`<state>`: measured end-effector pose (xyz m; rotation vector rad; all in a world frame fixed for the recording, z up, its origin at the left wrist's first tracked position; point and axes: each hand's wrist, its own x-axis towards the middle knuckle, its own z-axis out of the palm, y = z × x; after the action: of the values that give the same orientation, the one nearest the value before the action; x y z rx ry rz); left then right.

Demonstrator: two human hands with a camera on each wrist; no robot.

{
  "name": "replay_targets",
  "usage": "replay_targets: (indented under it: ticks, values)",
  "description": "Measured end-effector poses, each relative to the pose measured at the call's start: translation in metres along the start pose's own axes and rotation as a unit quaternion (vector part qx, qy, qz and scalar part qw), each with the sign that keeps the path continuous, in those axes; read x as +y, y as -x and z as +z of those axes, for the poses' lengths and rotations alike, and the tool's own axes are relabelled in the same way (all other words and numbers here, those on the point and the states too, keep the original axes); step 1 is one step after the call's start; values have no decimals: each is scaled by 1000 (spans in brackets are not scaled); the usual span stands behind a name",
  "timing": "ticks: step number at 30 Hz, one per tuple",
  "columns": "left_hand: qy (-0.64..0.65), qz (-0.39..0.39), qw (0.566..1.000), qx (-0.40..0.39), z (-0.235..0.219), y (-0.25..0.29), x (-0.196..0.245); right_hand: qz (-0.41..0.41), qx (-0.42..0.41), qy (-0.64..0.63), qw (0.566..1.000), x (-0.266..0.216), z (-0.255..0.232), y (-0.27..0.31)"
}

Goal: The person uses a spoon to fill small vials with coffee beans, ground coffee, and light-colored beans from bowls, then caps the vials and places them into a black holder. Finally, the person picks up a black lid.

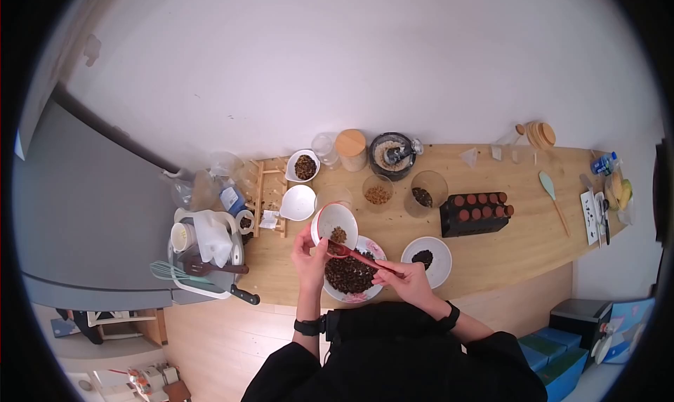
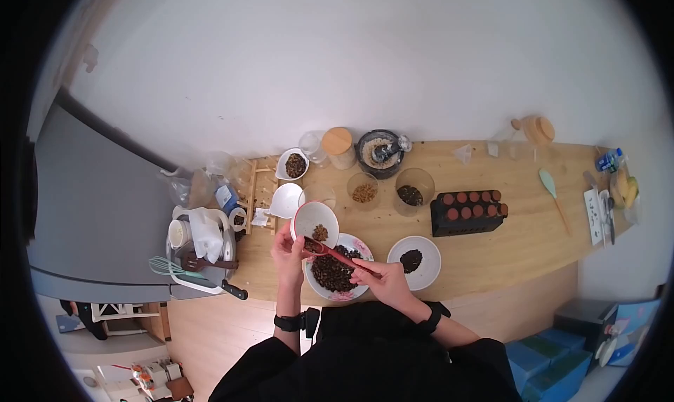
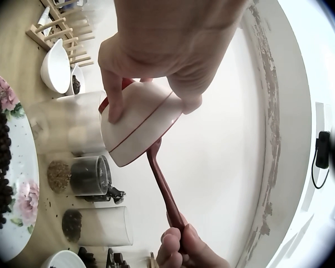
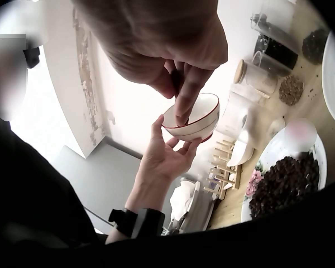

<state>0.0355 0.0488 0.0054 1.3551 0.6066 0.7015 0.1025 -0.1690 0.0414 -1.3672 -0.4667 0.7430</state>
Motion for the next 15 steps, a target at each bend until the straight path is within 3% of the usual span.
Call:
replay_targets:
  ticks: [1,3,13,15]
  values:
    - [0,0,1000,0,2,1,6,35,-4,-32,999,1,-1,-1]
    - [32,-96,995,14,7,6,20,51,-5,-45,998,2,0,-1]
    - [77,-90,993,-6,-4,11,2,140,38,-127,981,-4,-7,-9]
    - [186,-126,974,-26,-4,14,8,127,40,-123,983,-5,-11,-8]
